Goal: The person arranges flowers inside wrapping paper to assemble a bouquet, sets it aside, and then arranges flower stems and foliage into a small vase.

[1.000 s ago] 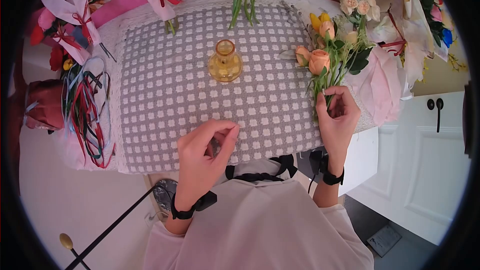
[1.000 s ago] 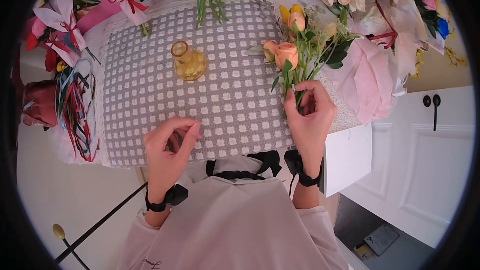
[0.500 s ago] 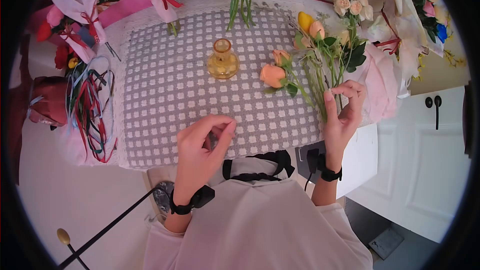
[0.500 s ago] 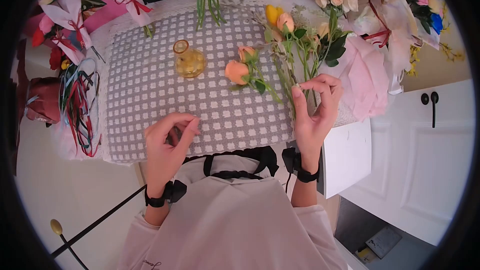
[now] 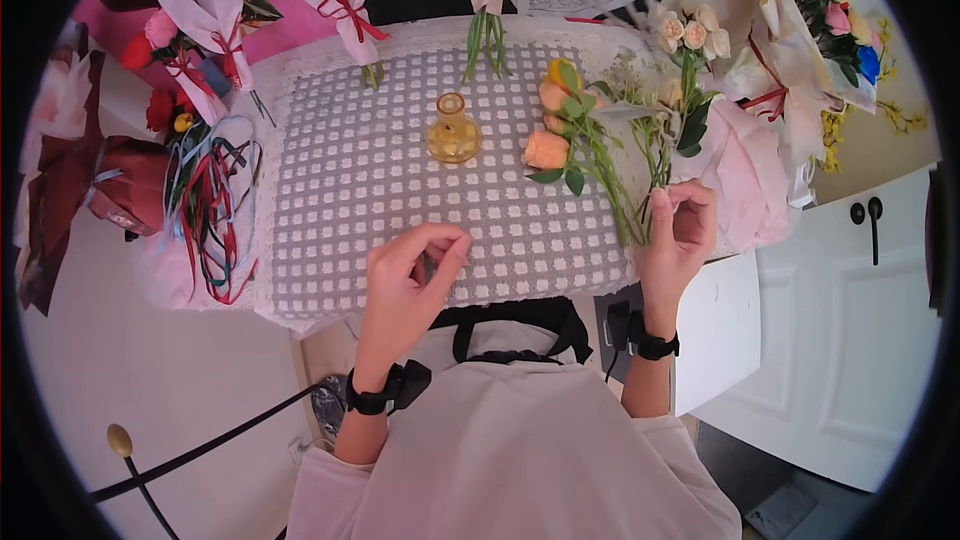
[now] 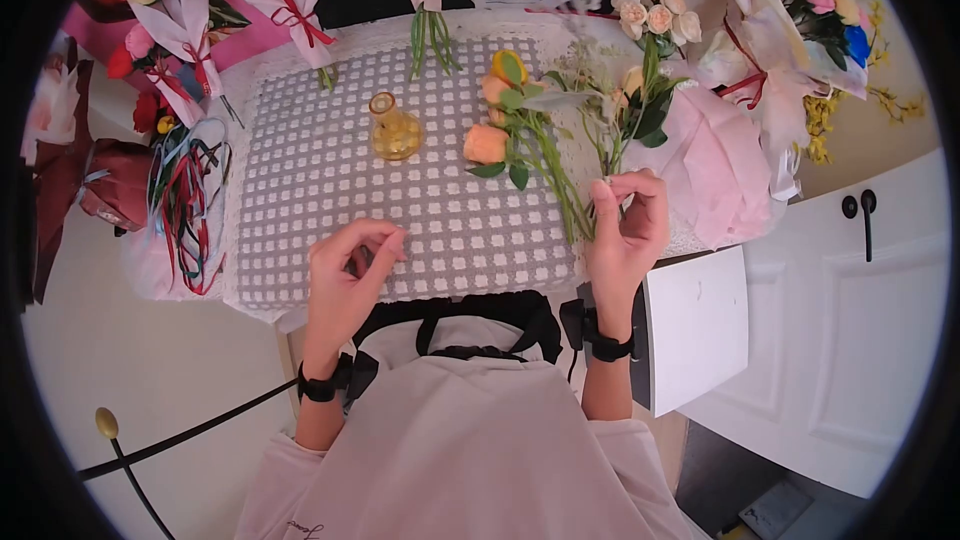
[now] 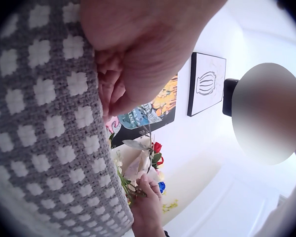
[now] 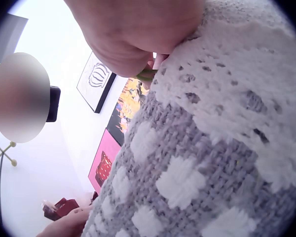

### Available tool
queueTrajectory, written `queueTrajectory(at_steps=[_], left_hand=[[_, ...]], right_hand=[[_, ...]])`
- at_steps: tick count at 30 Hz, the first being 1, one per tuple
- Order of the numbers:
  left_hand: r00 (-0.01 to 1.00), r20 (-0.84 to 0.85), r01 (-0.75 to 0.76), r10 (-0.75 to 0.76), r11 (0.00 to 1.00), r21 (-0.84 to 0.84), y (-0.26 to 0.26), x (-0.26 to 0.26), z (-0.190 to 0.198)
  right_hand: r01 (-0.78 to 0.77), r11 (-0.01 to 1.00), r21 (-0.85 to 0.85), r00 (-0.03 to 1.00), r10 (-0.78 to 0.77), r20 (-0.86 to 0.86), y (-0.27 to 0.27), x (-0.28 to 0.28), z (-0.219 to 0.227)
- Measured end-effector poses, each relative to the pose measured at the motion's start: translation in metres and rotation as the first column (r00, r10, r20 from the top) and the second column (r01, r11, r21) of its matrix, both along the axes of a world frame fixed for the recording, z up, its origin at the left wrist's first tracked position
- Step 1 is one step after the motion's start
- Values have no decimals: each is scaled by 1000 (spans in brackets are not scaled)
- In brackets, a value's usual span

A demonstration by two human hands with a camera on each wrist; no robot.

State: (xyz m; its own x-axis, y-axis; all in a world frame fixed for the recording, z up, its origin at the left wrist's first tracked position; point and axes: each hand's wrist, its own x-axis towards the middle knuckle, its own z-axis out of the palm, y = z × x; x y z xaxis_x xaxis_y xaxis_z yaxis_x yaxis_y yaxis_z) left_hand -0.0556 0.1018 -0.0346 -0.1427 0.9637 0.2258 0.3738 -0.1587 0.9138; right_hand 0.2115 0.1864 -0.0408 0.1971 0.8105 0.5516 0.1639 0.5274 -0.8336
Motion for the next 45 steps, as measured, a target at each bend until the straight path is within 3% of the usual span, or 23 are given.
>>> queueTrajectory(at_steps=[4,7,9,10,13,15,19,20,25,27,33,35,37,39,41,43,45], left_hand=[[1000,-3,-23,24,999,24,-1,0,0],[1000,17,0,2,995,-103,-2,-1,3],[952,292,-104,97,995,7,4,5,8],[952,290,-103,97,995,7,7,2,9],[980,167,-115,112,993,8,24,-7,12],[987,48,-156,150,978,141,38,-6,17],[991,76,-115,108,989,91,63,-8,18],[996,10,-93,93,989,118,69,-9,17],[993,-118,-2,23,985,172,87,-13,11],[995,96,16,-18,1000,16,91,-13,12],[993,-117,14,-17,999,-31,63,-16,22],[972,-234,42,-25,997,71,50,-20,21],[984,-178,37,-25,997,63,41,-23,27],[989,-141,47,-37,997,66,32,-30,26],[994,-107,35,-28,998,61,30,-35,19],[997,-72,24,-20,998,62,31,-37,15],[980,194,46,-40,999,-24,32,-37,15]], right_hand=[[9,1000,10,998,-9,-56,1,4,-4],[4,999,-42,999,-5,-32,2,3,-4],[-8,997,-81,1000,7,-15,3,3,-3],[-9,996,-92,1000,7,-26,3,3,-3],[-13,993,-120,999,9,-32,3,5,-7],[-18,991,-132,1000,15,-24,2,4,-4],[-37,990,-137,984,12,-179,0,0,0],[-50,989,-137,977,20,-211,0,1,-1],[-75,988,-137,981,49,-186,-1,2,-3],[-52,990,-134,983,27,-180,-2,2,-3],[45,996,-81,993,-54,-106,-7,-1,-1],[164,983,-77,981,-171,-91,-15,-1,5],[223,971,-87,969,-231,-93,-25,-2,16],[84,989,-120,987,-99,-130,-37,-10,32],[71,984,-162,989,-90,-114,-42,-27,38],[-131,943,-307,986,92,-136,-44,-47,43],[-303,876,-376,951,254,-174,-42,-60,35]])
